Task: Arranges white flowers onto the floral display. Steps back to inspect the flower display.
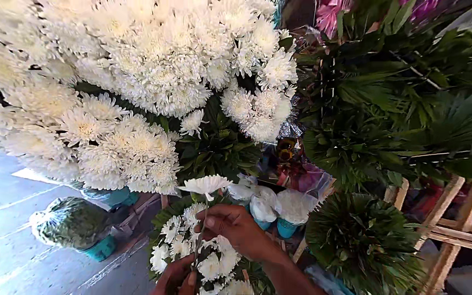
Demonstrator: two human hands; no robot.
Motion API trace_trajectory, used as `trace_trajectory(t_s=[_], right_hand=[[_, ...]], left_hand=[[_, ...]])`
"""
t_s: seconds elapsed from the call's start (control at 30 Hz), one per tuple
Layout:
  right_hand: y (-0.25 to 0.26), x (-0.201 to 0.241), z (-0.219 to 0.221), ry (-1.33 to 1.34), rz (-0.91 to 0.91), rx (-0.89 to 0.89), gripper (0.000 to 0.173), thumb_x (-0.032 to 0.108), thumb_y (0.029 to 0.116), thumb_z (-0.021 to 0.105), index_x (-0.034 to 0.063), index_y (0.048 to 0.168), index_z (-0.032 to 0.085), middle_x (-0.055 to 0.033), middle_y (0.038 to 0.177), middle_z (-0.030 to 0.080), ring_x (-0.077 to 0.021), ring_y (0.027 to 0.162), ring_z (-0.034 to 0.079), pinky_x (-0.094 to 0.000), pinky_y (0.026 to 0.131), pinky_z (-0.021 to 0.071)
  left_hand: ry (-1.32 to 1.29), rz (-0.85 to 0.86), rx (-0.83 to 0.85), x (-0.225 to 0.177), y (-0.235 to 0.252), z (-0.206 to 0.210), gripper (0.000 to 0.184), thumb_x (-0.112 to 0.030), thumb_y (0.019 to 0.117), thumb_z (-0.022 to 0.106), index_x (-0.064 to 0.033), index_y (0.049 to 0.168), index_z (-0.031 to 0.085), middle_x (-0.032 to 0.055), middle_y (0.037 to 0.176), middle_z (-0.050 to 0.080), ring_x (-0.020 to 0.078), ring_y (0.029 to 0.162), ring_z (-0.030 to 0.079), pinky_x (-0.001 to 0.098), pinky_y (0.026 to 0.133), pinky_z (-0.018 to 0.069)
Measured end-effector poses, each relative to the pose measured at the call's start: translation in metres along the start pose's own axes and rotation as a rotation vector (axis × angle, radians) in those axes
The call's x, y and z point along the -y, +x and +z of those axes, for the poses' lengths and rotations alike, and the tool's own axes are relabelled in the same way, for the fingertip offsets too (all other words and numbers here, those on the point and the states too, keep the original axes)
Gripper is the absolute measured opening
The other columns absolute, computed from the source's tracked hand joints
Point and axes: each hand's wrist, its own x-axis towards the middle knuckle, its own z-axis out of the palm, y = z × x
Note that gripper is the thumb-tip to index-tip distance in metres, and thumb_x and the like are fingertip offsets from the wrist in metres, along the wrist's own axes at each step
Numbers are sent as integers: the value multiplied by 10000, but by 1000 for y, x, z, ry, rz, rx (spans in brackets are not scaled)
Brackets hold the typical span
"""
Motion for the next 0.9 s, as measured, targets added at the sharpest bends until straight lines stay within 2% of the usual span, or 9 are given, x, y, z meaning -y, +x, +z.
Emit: trace_trajectory(t_s=[0.1, 0.17, 0.3, 0.4, 0.47, 0.57, 0.67, 0.83, 0.9], right_hand=[[-2, 7, -8, 204, -100, -199, 169, 85, 1047, 555, -29, 1128, 648, -121, 1068, 716, -169, 836, 708, -345, 776, 618], [-3, 13, -17, 171, -139, -305, 176, 90, 1061, 519, -30, 1114, 636, -124, 1054, 713, -168, 853, 706, -335, 785, 615], [-5, 8, -29, 231, -129, -492, 165, 129, 1078, 488, 61, 1110, 635, -88, 1001, 702, -169, 870, 706, -344, 794, 617], [-9, -1, -22, 296, -82, -450, 138, 124, 1071, 507, 59, 1105, 624, -109, 993, 701, -188, 854, 717, -360, 801, 629], [-12, -9, -16, 301, -42, -385, 121, 112, 1059, 535, 43, 1107, 622, -127, 1000, 710, -200, 853, 730, -362, 812, 634], [-14, -15, -15, 286, 36, -313, 128, 119, 1057, 541, 21, 1108, 606, -143, 992, 700, -208, 822, 722, -381, 810, 633], [-13, -13, -20, 300, 86, -273, 123, 114, 1063, 518, 25, 1102, 592, -145, 954, 703, -217, 801, 726, -388, 788, 635], [-14, -14, -25, 254, 135, -141, 98, 86, 1049, 533, 5, 1087, 572, -146, 958, 693, -224, 820, 727, -407, 803, 637], [-12, -12, -24, 251, 138, -210, 110, 75, 1059, 507, -11, 1062, 574, -135, 938, 693, -223, 827, 726, -407, 813, 637]], left_hand=[[-22, -55, 77, -14, 20, 14, 255, -76, 1002, 571, -99, 1245, 645, -21, 876, 694, 67, 608, 619, 236, 519, 550], [-112, -109, 92, -16, 32, 15, 260, -256, 1050, 562, -128, 1255, 659, 20, 881, 694, 107, 567, 623, 266, 472, 562], [-228, -227, 37, 23, 51, 11, 306, -327, 1049, 553, -101, 1247, 611, -6, 784, 615, 86, 515, 553, 247, 439, 513], [18, -165, 93, 32, 52, 35, 526, -435, 979, 648, -72, 1347, 553, -32, 1002, 642, 44, 769, 592, 229, 678, 533], [-15, -63, 97, 24, 51, 54, 601, -526, 1006, 575, -40, 1355, 529, -13, 1083, 625, 46, 890, 593, 238, 794, 535], [12, -9, 0, 23, 51, 66, 541, -538, 1048, 465, -48, 1223, 615, -13, 978, 617, 44, 790, 577, 232, 704, 527], [6, -9, -37, 27, 44, 67, 506, -532, 1045, 478, -63, 1156, 633, -35, 957, 608, 28, 840, 580, 234, 770, 524], [35, -86, -52, 27, 31, 65, 514, -533, 1046, 468, -59, 1122, 653, -37, 919, 658, 24, 778, 597, 217, 707, 528], [56, -136, -89, 27, 21, 63, 469, -549, 1045, 462, -131, 1011, 672, -86, 819, 629, -3, 688, 559, 194, 638, 497]])
